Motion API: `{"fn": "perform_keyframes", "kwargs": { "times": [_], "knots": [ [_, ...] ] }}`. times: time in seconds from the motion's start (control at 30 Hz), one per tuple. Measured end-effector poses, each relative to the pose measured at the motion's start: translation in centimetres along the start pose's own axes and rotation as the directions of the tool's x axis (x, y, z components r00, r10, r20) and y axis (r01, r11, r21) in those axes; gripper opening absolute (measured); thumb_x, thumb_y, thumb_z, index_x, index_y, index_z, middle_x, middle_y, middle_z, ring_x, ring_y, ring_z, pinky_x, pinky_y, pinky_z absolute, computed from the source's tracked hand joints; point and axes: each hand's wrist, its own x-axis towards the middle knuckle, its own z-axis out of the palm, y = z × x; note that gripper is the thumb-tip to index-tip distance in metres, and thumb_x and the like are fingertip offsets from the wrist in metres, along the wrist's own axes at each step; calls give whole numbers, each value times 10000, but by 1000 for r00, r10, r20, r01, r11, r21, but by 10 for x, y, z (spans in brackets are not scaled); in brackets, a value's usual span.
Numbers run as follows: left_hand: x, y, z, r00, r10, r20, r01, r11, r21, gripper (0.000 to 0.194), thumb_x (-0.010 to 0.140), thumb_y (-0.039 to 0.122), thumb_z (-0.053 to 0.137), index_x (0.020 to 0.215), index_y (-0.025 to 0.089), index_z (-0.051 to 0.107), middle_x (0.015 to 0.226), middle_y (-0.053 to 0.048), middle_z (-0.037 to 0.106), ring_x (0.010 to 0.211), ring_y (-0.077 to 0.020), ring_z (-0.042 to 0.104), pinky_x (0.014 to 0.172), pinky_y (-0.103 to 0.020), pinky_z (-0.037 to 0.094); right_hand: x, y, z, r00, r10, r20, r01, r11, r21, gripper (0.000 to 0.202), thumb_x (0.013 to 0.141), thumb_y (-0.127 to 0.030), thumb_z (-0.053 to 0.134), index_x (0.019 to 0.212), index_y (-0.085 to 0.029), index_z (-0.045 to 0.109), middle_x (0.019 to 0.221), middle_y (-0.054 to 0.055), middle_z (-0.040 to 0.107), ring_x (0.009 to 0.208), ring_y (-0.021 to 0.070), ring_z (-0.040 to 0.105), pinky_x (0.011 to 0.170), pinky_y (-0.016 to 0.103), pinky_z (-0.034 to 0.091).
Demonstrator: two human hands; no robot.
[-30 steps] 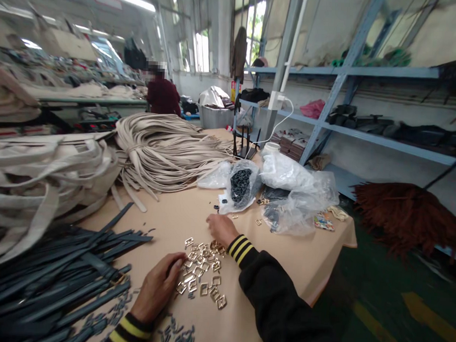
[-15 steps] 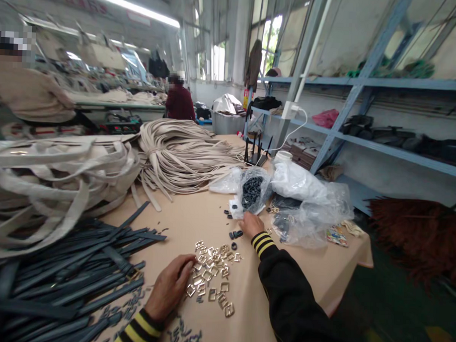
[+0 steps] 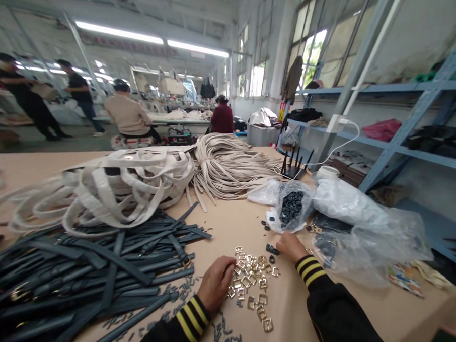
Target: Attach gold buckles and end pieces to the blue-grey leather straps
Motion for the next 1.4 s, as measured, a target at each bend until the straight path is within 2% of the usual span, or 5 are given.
{"fn": "perform_keyframes", "kwargs": {
  "times": [0.3, 0.5, 0.67, 0.9, 1.4],
  "knots": [
    [1, 23, -6, 997, 13, 80, 17, 929, -370, 254, 817, 192, 415, 1045, 175, 526, 928, -41, 613, 825, -132, 559, 729, -239, 436, -54, -91, 40, 983, 5, 185, -116, 795, 595, 144, 722, -283, 443, 692, -145, 473, 535, -28, 481, 483, 88, 435, 449, 193, 325],
    [-2, 14, 1, 991, -116, 66, 132, 922, -363, 204, 830, 214, 382, 887, 145, 566, 812, -38, 617, 752, -129, 549, 714, -240, 418, -65, -91, 69, 977, 74, 201, -199, 662, 723, 147, 734, -299, 451, 687, -161, 436, 523, -51, 447, 423, 63, 353, 404, 188, 263],
    [-2, 7, 6, 983, -166, 78, 182, 936, -303, 251, 853, 307, 345, 744, 157, 514, 655, -13, 561, 609, -115, 503, 589, -224, 384, -68, -90, 60, 971, 25, 239, -179, 741, 648, 151, 756, -276, 439, 658, -161, 429, 521, -35, 484, 455, 82, 424, 447, 199, 311],
    [-2, 5, 4, 974, -209, 91, 226, 942, -247, 275, 849, 347, 327, 667, 175, 441, 541, 28, 464, 509, -102, 435, 523, -223, 328, -71, -93, 49, 956, -231, 183, 157, 924, 348, 213, 823, -281, 390, 671, -161, 479, 583, 1, 547, 558, 123, 502, 552, 239, 348],
    [2, 2, 2, 971, -196, 134, 219, 959, -183, 289, 830, 320, 337, 607, 171, 445, 521, 14, 471, 510, -108, 434, 515, -224, 313, -70, -88, 56, 921, -250, 299, 130, 920, 369, 341, 850, -307, 333, 580, -147, 468, 509, -18, 469, 496, 93, 425, 491, 208, 296]
  ]
}}
